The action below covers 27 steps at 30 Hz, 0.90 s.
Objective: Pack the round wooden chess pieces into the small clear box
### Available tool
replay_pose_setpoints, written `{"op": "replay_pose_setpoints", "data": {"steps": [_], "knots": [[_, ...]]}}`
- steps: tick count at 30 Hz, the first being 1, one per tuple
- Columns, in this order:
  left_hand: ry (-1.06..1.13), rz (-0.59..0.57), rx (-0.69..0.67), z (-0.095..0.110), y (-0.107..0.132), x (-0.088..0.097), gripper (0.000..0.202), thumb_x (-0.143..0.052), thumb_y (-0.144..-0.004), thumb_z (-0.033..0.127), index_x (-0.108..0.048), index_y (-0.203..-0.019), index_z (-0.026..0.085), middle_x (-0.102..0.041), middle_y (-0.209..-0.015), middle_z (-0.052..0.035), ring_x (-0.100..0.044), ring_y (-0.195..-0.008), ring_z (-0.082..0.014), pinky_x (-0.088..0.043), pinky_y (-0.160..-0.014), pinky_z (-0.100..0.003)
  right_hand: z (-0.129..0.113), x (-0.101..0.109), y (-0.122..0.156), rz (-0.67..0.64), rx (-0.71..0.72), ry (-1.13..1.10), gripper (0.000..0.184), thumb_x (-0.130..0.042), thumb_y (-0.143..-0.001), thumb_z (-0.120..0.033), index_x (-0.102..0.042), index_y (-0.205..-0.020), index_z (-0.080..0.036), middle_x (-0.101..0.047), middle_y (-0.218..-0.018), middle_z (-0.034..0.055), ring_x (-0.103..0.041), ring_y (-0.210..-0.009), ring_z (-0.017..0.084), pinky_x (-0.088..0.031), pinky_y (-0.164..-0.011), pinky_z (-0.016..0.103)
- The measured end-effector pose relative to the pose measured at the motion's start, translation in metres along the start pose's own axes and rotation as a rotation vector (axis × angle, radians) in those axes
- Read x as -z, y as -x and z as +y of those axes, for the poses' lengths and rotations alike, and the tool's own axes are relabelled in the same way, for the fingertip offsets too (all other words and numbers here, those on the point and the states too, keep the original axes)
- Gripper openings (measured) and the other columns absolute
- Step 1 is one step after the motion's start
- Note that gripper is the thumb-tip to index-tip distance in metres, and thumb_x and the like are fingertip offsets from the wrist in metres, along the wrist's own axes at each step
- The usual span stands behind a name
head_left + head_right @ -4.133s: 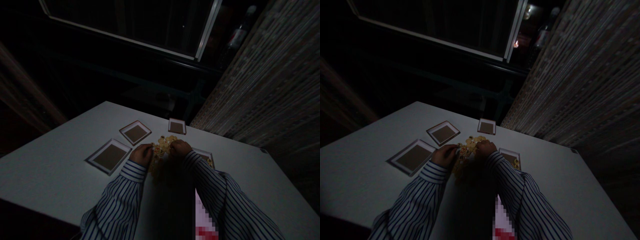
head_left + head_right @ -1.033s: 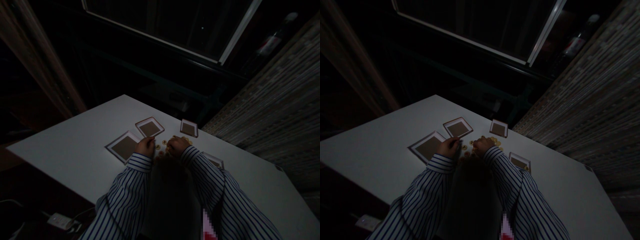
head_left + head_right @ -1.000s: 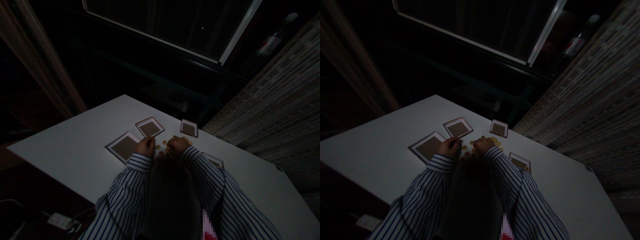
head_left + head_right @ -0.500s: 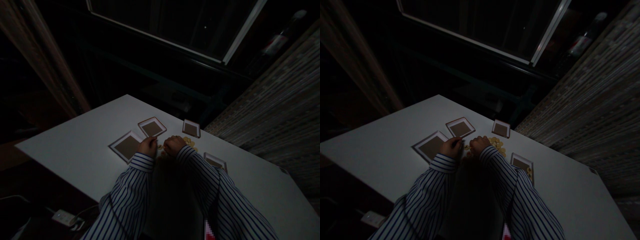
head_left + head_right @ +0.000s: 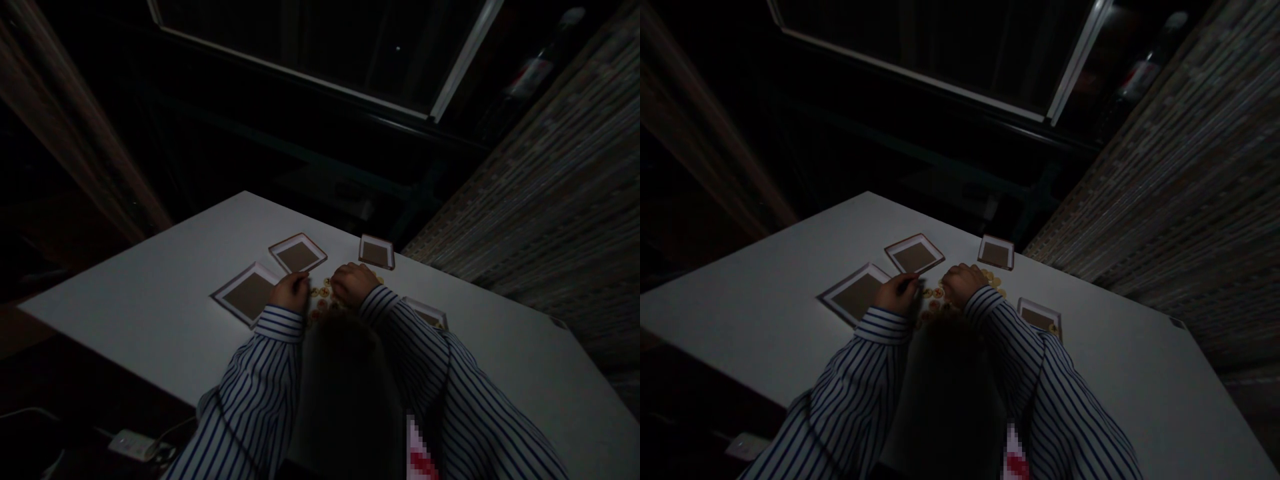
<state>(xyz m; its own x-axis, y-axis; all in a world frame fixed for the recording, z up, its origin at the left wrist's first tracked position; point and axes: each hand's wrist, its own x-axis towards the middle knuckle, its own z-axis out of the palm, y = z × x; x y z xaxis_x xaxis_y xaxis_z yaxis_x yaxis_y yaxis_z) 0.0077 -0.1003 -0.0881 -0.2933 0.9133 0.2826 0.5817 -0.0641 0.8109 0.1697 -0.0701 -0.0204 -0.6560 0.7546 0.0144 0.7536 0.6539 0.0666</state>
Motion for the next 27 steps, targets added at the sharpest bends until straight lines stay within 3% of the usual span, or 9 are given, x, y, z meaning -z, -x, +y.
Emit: {"op": "replay_pose_setpoints", "data": {"steps": [7,13,19,27], "knots": [[0.038,0.010,-0.046,0.004,0.004,-0.002,0.029,-0.046,-0.072,0.034,-0.063,-0.088,0.017,-0.066,-0.085,-0.0059,-0.061,-0.078,-0.0185,-0.048,-0.073,-0.032,0.034,0.015,0.039,0.121,-0.037,-0.114,0.024,-0.042,-0.082,-0.026,-0.062,-0.092,-0.018,-0.062,-0.096,0.0064,-0.052,-0.094,0.017,-0.035,-0.082,0.031],[0.012,0.019,-0.116,0.019,0.025,0.004,0.028,-0.047,-0.073,0.037,-0.063,-0.087,0.019,-0.065,-0.086,-0.0041,-0.060,-0.078,-0.0174,-0.048,-0.073,-0.030,0.044,0.020,0.072,0.271,-0.054,-0.219,0.019,-0.047,-0.079,-0.023,-0.063,-0.087,-0.016,-0.065,-0.092,0.0055,-0.056,-0.088,0.017,-0.039,-0.080,0.031],[-0.006,-0.035,-0.228,0.033,0.042,0.003,0.028,-0.046,-0.075,0.037,-0.062,-0.088,0.018,-0.064,-0.088,-0.0051,-0.060,-0.081,-0.0172,-0.048,-0.075,-0.031,0.055,0.023,0.097,0.270,-0.096,-0.277,0.026,-0.047,-0.079,-0.026,-0.060,-0.099,-0.015,-0.064,-0.097,0.0072,-0.056,-0.090,0.017,-0.042,-0.082,0.032],[0.004,-0.012,-0.259,0.043,0.048,-0.008,0.027,-0.046,-0.075,0.037,-0.062,-0.087,0.019,-0.065,-0.087,-0.0034,-0.060,-0.080,-0.0156,-0.048,-0.075,-0.028,0.082,0.055,0.141,0.450,-0.213,-0.359,0.027,-0.044,-0.082,-0.030,-0.059,-0.102,-0.017,-0.063,-0.099,0.0058,-0.057,-0.090,0.016,-0.044,-0.079,0.031]]}}
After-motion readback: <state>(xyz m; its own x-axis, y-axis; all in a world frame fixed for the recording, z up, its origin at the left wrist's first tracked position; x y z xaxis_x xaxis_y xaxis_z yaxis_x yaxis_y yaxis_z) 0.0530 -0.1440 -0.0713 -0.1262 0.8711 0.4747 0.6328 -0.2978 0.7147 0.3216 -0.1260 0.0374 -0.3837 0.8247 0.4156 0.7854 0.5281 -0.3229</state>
